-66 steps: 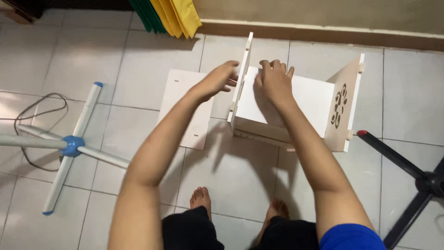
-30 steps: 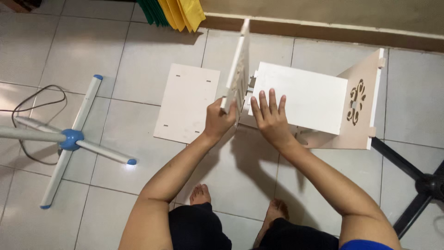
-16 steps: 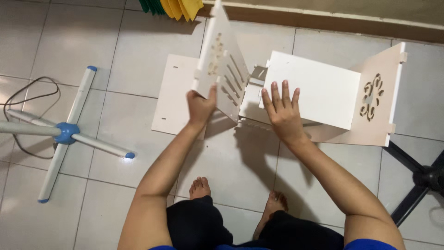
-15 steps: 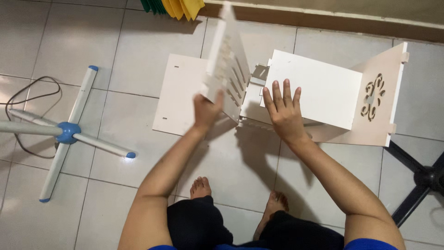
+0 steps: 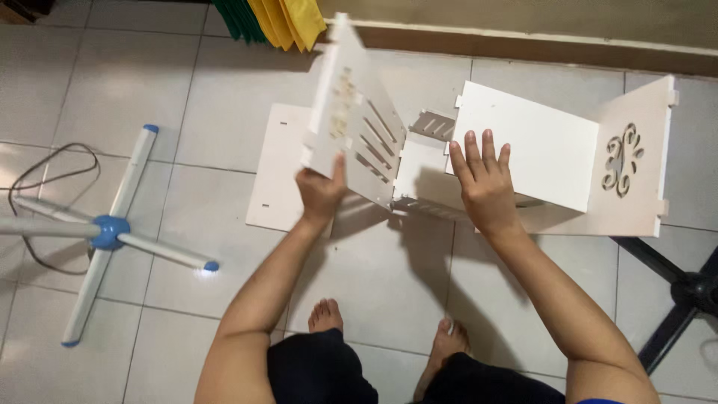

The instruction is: The person disassembles a white plastic storage unit into its flat components, then reassembles it by interlocking the panels and shelves. The task involves handling multiple slotted panels and a solid base, fitting them together by hand on a tiled floor.

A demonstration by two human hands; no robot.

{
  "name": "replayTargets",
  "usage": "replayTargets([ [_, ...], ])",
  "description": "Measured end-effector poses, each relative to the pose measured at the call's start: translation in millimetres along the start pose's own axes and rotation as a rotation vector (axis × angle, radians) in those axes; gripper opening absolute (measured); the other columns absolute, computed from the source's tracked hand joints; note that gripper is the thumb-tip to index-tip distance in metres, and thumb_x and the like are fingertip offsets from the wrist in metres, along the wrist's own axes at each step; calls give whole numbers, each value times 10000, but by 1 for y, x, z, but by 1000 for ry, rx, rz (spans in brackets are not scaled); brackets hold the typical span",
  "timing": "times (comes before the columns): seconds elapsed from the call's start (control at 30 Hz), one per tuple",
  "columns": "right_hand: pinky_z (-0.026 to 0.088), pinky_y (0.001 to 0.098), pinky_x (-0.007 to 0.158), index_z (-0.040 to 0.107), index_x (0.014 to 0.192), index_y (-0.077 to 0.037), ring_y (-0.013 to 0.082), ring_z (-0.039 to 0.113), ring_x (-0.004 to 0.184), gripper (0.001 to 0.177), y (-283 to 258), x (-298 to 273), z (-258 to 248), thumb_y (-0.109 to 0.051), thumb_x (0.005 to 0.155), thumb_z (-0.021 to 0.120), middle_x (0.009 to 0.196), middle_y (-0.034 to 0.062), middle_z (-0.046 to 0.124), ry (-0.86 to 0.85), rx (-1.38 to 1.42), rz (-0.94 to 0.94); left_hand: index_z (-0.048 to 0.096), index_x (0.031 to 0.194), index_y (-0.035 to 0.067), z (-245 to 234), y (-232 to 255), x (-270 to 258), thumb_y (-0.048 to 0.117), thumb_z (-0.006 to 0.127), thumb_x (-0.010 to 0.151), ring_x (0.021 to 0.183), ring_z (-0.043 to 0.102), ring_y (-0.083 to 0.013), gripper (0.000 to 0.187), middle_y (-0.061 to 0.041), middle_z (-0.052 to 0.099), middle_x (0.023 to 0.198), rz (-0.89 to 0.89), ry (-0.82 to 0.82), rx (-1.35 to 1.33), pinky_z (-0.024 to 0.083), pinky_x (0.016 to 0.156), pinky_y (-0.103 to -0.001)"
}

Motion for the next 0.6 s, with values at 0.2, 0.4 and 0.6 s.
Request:
replayTargets([
  [0.2,398,713,1126,586,1479,-34,463,418,1471,437,15,-10,-15,29,1047,577,1540,244,508,18,93,73,736,792,-47,-12,-98,-6,201,755,984,538,561,-93,314,-43,670,640,-660,-74,-136,384,490,-267],
  [0.4,402,626,1203,602,1489,-54,387,442,1475,435,35,-32,-17,37,1066,561,1557,212,532,17,11,35,724,944,-64,-5,-155,-3,247,780,989,746,624,-77,320,-50,727,839,-657,-213,-352,519,652,-264],
  [0.6,464,510,1152,605,1446,-10,356,559,1420,358,87,-86,-56,72,1106,529,1485,216,602,63,74,37,757,1084,-36,85,-202,-62,298,713,987,645,548,-165,351,-103,710,816,-1024,-687,-379,444,555,-346],
])
Point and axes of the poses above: each hand's wrist, its own x-axis towards the middle knuckle, its own z-axis out of the palm, y = z × x, the point moved 1 cm from there along x, towards the middle knuckle
